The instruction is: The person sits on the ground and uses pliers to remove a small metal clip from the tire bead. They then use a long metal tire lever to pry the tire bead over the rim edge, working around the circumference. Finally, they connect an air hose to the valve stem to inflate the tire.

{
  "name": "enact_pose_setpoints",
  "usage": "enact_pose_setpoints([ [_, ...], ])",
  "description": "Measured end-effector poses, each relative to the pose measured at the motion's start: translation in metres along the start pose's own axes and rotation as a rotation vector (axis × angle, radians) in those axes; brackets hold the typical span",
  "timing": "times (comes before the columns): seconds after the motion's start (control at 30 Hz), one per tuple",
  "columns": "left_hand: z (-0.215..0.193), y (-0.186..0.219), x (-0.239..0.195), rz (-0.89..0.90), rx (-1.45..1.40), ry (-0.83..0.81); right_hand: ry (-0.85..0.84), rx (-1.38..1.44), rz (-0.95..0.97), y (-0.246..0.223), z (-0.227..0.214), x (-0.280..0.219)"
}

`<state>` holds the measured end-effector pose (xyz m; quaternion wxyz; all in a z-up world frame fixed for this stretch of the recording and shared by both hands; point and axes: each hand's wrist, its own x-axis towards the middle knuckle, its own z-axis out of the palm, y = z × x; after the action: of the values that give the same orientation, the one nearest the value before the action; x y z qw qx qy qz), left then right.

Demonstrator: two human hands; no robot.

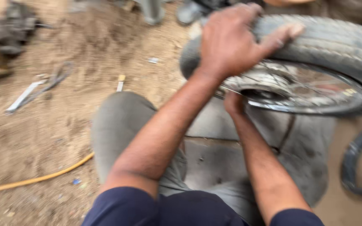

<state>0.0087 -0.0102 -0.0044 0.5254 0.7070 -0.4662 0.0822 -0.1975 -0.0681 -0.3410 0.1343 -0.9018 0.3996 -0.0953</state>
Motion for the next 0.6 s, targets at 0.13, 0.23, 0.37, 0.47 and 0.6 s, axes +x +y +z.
enact_pose_setpoints([
  [0.13, -0.002, -0.003, -0.002, -0.032, -0.037, -0.029, 0.066, -0.033, -0.058, -0.006, -0.013, 0.002],
  [0.23, 0.003, -0.005, 0.0, -0.067, 0.046, -0.06, -0.086, -0.073, 0.059, -0.005, -0.011, 0.005],
  [0.37, 0.005, -0.007, 0.001, -0.051, 0.001, -0.006, -0.183, -0.145, 0.069, 0.006, -0.004, 0.005],
  [0.47, 0.01, -0.008, 0.0, -0.016, -0.03, -0.02, 0.0, -0.181, 0.033, 0.01, 0.009, 0.004],
  [0.6, 0.006, -0.018, -0.006, -0.095, 0.008, -0.085, 0.167, -0.133, -0.093, -0.003, -0.005, 0.0],
])
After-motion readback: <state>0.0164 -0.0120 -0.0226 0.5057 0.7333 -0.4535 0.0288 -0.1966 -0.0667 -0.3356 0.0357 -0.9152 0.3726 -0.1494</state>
